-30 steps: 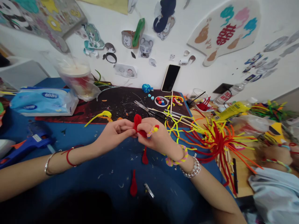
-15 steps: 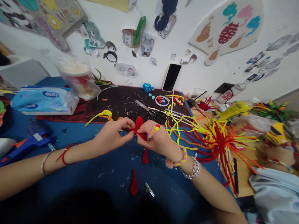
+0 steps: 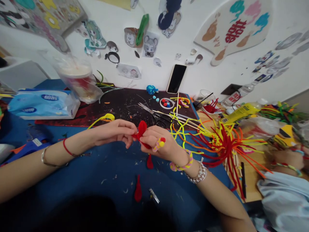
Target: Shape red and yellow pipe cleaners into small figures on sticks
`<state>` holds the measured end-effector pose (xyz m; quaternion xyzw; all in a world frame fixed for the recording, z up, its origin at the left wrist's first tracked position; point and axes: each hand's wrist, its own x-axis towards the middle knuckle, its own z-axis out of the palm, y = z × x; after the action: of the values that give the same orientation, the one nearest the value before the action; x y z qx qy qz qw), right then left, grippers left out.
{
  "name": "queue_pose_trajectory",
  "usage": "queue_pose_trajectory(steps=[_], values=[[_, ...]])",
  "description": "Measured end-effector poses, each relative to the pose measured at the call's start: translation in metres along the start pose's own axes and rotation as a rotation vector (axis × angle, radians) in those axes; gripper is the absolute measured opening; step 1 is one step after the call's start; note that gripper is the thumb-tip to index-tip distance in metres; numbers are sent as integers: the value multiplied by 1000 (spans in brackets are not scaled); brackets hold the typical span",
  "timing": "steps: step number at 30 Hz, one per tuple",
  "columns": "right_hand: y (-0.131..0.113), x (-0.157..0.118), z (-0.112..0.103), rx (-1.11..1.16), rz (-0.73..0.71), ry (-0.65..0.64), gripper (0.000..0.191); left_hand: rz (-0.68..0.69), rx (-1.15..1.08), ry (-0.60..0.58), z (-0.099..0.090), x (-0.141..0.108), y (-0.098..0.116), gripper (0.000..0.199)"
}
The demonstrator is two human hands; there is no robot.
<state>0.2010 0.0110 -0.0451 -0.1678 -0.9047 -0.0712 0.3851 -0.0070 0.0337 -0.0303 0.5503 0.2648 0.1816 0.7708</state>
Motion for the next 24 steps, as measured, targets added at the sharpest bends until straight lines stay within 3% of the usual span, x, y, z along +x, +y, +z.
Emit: queue_pose_trajectory(steps=[4,8,12,18,24], values=[[-1,1,0,3,-47,-45,22,-102,-81,-158,-3,2,-8,18],[-3,1,0,0,-63,-77,21,-120,-145,-275,1,3,-14,31],[-5,2,-1,3,-97,-94,18,-169,-204,-347,1,4,-15,24],[-5,2,2,29,-72,-92,16,-193,-289,-291,0,8,-25,16],[-3,-1,5,81,-55,-79,17,-71,-177,-99,2,9,-25,7]])
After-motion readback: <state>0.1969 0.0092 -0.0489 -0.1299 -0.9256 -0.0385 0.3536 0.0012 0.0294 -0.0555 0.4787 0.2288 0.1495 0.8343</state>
